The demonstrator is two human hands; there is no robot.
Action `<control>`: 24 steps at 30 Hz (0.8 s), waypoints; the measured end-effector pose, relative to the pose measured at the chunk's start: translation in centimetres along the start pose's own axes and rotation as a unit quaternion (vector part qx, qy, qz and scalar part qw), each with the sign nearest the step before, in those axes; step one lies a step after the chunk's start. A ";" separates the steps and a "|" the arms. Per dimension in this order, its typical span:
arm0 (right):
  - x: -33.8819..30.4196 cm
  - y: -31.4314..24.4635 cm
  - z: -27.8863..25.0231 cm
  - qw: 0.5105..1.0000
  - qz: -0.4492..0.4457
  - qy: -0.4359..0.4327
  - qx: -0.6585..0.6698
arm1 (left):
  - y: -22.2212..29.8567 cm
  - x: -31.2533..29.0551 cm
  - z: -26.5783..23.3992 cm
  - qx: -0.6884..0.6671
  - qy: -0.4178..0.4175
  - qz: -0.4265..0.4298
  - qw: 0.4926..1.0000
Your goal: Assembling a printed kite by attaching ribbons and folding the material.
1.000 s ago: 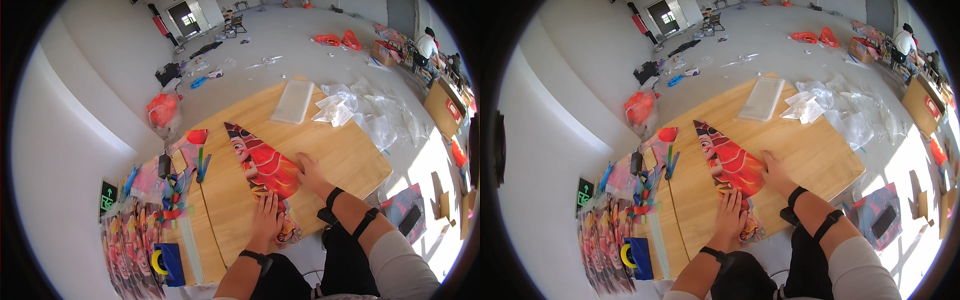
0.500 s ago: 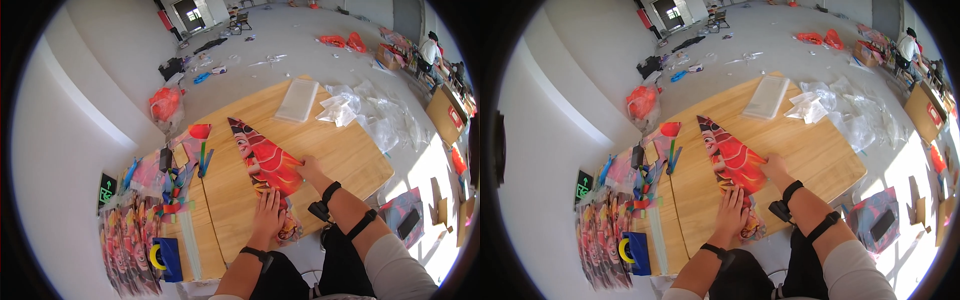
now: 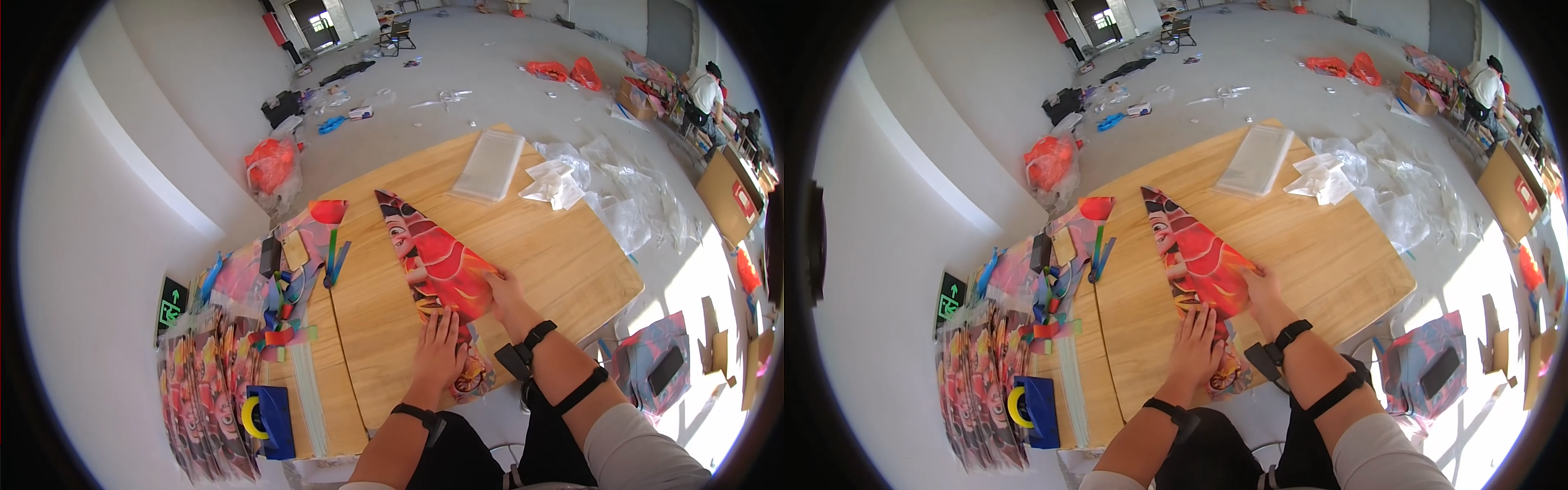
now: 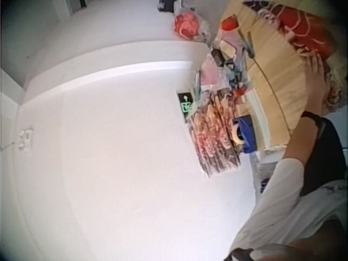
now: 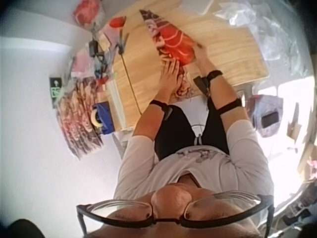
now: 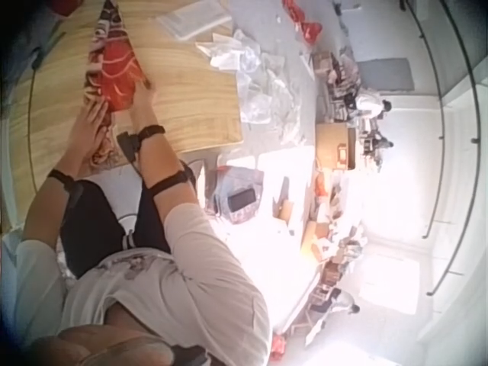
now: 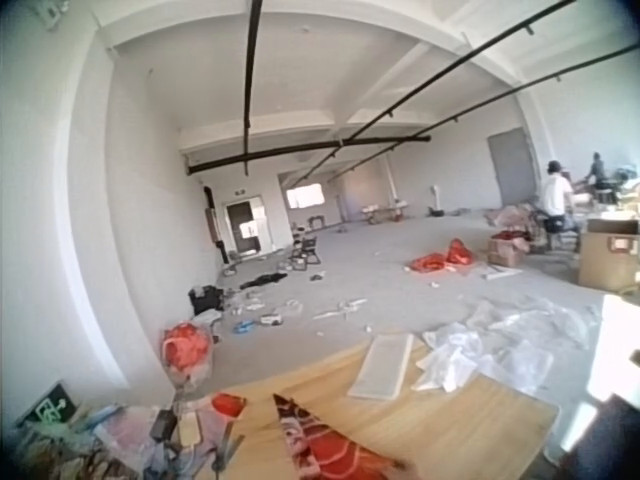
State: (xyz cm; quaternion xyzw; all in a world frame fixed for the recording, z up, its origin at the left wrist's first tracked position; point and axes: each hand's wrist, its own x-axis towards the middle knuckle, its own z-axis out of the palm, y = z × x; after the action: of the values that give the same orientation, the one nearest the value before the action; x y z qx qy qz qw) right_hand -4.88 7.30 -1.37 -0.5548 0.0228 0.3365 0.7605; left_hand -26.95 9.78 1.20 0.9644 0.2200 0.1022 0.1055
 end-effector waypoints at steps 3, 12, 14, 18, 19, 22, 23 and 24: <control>-1.1 0.2 0.3 0.987 0.033 -0.068 0.144 | 0.0 -0.2 0.0 0.002 -0.003 -0.004 1.000; -5.7 -2.1 1.8 0.895 -0.259 0.005 -0.365 | 0.1 -0.2 -0.2 -0.005 -0.002 -0.002 1.000; -6.6 -1.8 2.1 0.853 -0.287 -0.042 -0.434 | 0.2 -0.1 -0.3 -0.007 0.000 -0.002 1.000; -6.3 0.0 2.3 0.775 -0.413 -0.132 -0.460 | 0.3 0.1 -0.3 -0.014 0.011 0.001 1.000; -6.7 0.2 2.8 0.743 -0.417 -0.161 -0.498 | 0.2 -0.1 -0.4 -0.009 0.011 0.001 1.000; -7.4 0.8 4.2 0.692 -0.410 -0.206 -0.558 | 0.0 -0.2 -0.5 -0.021 0.005 -0.001 1.000; -7.5 0.9 4.5 0.673 -0.400 -0.219 -0.582 | 0.1 -0.1 -0.3 -0.023 0.006 -0.001 1.000; -7.5 0.9 5.0 0.672 -0.400 -0.219 -0.584 | 0.1 -0.1 -0.1 -0.031 0.025 0.008 0.999</control>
State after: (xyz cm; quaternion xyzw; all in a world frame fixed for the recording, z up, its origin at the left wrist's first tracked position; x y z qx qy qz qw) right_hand -12.84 8.07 2.85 -0.7522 -0.5694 0.0572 0.3268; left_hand -27.01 9.69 1.35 0.9596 0.2117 0.1334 0.1289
